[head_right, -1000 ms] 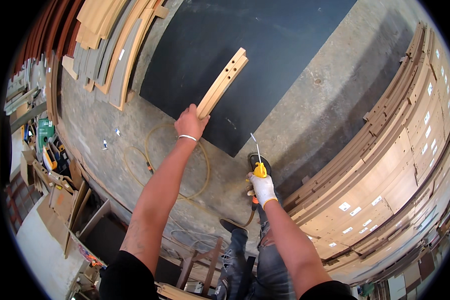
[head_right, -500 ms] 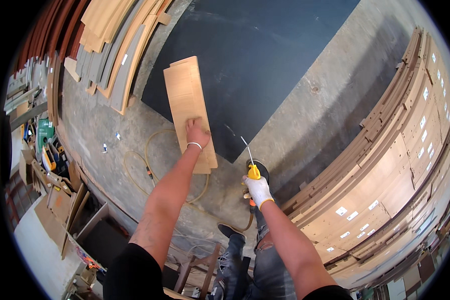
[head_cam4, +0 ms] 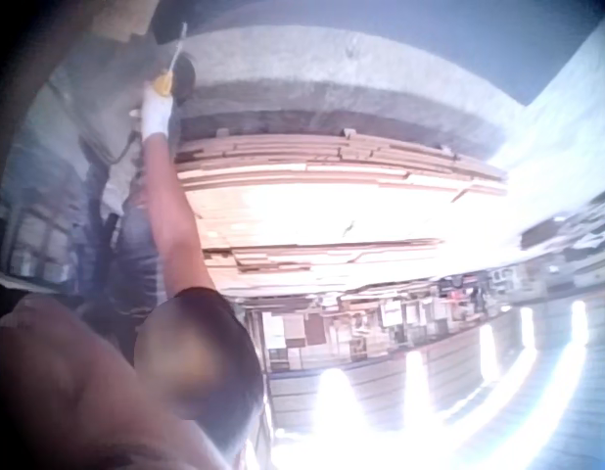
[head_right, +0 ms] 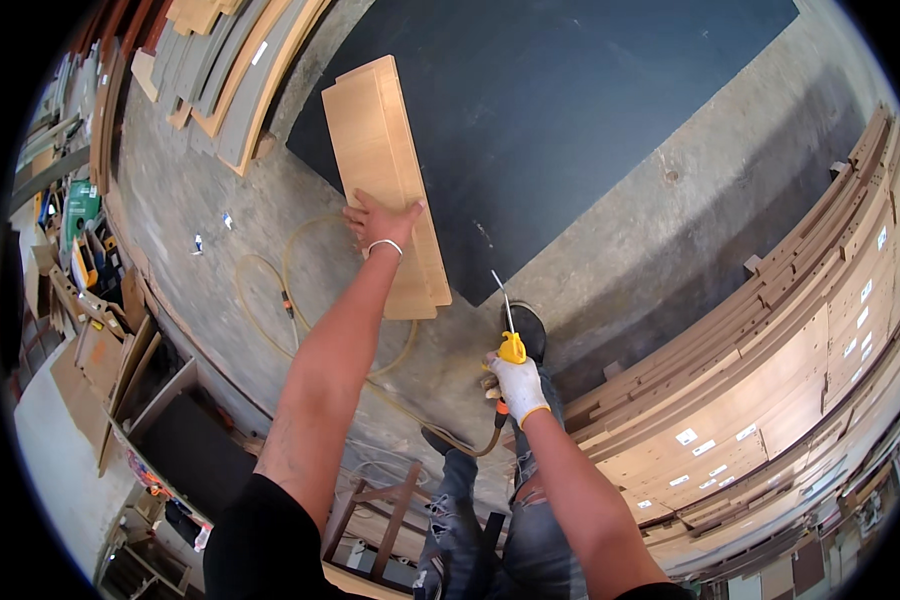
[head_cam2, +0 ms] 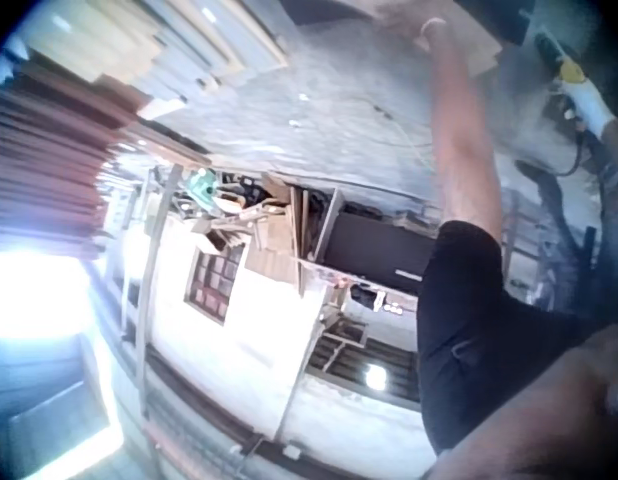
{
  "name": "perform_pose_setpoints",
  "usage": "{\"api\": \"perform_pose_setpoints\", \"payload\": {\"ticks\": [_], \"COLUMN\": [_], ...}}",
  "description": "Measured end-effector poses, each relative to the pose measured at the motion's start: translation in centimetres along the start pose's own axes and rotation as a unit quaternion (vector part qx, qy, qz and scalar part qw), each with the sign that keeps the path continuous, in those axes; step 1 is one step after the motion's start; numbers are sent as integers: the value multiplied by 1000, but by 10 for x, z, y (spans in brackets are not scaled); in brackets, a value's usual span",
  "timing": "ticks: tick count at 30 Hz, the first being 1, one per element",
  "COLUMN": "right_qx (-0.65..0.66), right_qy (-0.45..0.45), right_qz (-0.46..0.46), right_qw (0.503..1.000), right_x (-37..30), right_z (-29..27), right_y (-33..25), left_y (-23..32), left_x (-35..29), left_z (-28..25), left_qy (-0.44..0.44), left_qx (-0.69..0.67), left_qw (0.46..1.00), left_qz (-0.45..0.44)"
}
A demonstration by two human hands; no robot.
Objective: The person sprays a liquid onto wooden planks and wipes them with a cloth. They then use a small abrasive pad to rub the edges and holes of the planks. The person handles the planks one at a time, flipping and repositioning them on the workbench.
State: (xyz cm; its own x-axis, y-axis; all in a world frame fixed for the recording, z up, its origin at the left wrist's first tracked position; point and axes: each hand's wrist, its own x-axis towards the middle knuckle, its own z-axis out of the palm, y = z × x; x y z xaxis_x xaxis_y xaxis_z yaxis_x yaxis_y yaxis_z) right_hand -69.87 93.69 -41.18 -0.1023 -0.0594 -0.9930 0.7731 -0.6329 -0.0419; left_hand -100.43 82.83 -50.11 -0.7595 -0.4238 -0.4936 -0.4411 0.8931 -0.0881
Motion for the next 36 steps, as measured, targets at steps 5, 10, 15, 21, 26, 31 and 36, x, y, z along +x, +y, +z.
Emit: {"api": "perform_pose_setpoints", "payload": {"ticks": [5, 10, 15, 21, 26, 31, 36], "right_qx": [40, 32, 24, 40, 69, 79, 141], "right_qy": [13, 21, 17, 29, 8, 9, -30], "right_qz": [-10, -3, -5, -3, 2, -25, -79], "right_qw": [999, 999, 1000, 999, 998, 997, 986], "right_x": [-3, -3, -13, 1, -7, -41, -84], "right_z": [-4, -4, -7, -25, -17, -20, -10], "right_y": [-12, -10, -20, -10, -1, -12, -44], "left_y": [4, 49, 25, 5, -31, -23, -9], "left_x": [14, -12, 1, 22, 38, -9, -60], "left_z": [1, 11, 9, -2, -36, -85, -116], "left_qy": [-13, 15, 51, 32, -101, -355, -370], "left_qx": [-44, 62, 42, 14, -310, -628, -717], "left_qw": [994, 996, 994, 995, 922, 686, 588], "left_qz": [100, 66, 86, 94, 208, 91, 58]}}
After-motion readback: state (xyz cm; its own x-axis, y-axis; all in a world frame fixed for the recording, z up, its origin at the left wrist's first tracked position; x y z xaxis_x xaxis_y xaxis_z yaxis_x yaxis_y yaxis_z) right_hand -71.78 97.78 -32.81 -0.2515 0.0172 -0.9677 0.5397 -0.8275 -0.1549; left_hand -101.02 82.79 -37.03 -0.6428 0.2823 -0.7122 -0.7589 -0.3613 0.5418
